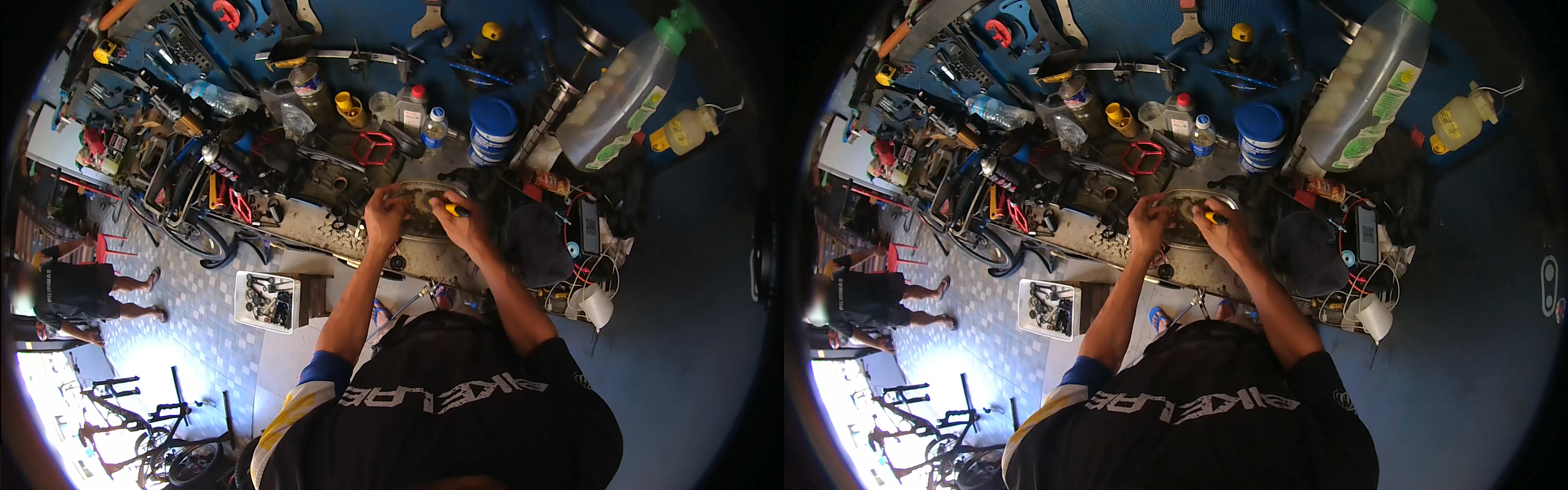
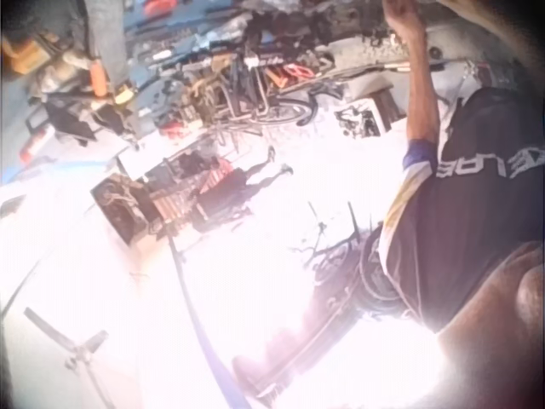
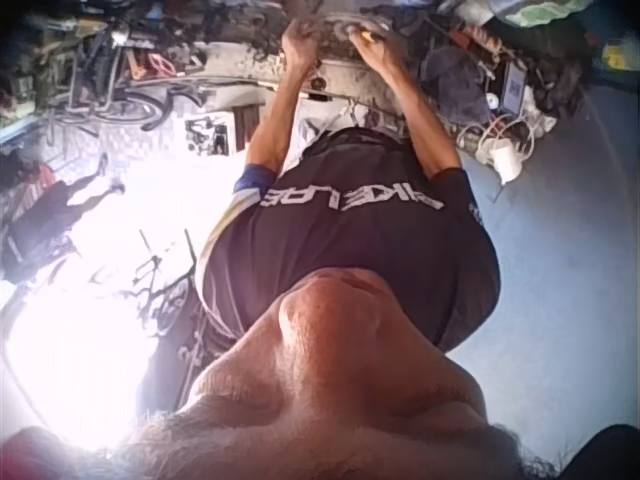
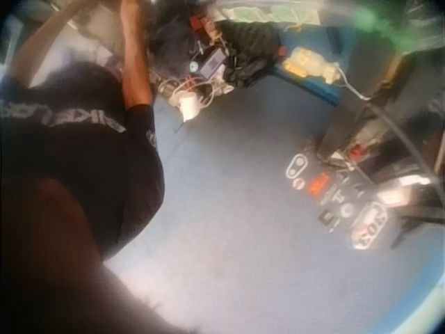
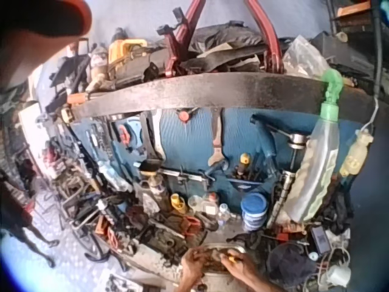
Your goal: The person scrubs small bicycle parts in a metal tray using a brush and liquid, then places the cleaned parts into a white plastic bin. The person also handles a black cylindrical tool and wipes it with a cloth.
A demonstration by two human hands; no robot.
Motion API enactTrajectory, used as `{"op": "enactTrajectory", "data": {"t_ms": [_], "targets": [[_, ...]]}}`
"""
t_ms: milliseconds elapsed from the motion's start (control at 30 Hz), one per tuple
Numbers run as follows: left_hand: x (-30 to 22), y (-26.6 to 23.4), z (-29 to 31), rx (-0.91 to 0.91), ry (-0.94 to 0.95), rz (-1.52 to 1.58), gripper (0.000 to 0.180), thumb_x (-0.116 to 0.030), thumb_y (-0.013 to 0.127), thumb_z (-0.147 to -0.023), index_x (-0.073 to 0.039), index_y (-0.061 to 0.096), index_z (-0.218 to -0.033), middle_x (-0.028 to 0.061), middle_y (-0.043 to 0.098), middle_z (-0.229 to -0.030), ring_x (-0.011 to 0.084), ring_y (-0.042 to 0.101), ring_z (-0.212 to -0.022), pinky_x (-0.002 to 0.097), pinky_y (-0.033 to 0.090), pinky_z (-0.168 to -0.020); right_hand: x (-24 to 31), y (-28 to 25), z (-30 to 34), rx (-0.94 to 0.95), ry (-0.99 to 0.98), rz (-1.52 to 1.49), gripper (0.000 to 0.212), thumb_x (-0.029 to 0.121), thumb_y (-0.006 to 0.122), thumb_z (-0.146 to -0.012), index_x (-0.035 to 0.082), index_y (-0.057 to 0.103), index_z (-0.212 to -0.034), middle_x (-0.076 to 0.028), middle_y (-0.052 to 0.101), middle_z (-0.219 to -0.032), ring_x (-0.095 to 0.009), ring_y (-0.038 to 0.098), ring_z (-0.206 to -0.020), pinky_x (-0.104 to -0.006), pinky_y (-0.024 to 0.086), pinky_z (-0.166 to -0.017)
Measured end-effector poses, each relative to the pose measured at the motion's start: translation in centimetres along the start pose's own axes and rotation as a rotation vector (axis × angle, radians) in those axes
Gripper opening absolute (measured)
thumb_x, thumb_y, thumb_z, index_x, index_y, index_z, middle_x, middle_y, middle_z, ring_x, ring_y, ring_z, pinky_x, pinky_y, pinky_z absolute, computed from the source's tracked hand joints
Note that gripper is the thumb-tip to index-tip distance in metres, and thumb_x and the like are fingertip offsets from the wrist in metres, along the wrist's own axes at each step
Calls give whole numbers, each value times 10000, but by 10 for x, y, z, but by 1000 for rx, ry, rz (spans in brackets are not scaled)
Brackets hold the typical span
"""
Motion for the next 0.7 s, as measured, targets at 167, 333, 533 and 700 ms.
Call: {"op": "enactTrajectory", "data": {"t_ms": [167,333,533,700], "targets": [[1,-1,-4,-19,-8,35,271,41,611,-907,45,601,-1179,97,719,-847,131,682,-749,281,600,-660,0,5,-7,93,75,-51,244,262,703,-957,27,646,-923,-101,654,-740,-135,591,-655,-310,477,-615],[11,-2,-7,6,-12,72,227,16,646,-914,58,594,-1131,105,719,-863,146,700,-763,297,621,-687,-5,5,-3,95,52,-99,247,260,721,-943,24,651,-924,-116,653,-748,-173,609,-665,-322,485,-629],[13,-6,-11,9,-79,67,210,9,659,-901,78,661,-1099,120,724,-929,158,715,-805,298,623,-686,8,-2,-5,143,-74,64,195,207,744,-911,28,672,-939,-150,674,-798,-286,672,-725,-373,505,-641],[19,-8,-12,12,-174,134,213,26,639,-898,97,705,-1088,143,738,-912,149,699,-714,275,604,-663,21,-6,-11,185,-165,189,181,183,731,-920,26,699,-1003,-134,720,-896,-255,720,-814,-344,531,-689]]}}
Point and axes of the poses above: each hand's wrist, its own z-axis away from the middle knuckle, its own y-axis out of the palm, x = y × z, the point moved 5 cm from there along -z, towards the middle knuckle
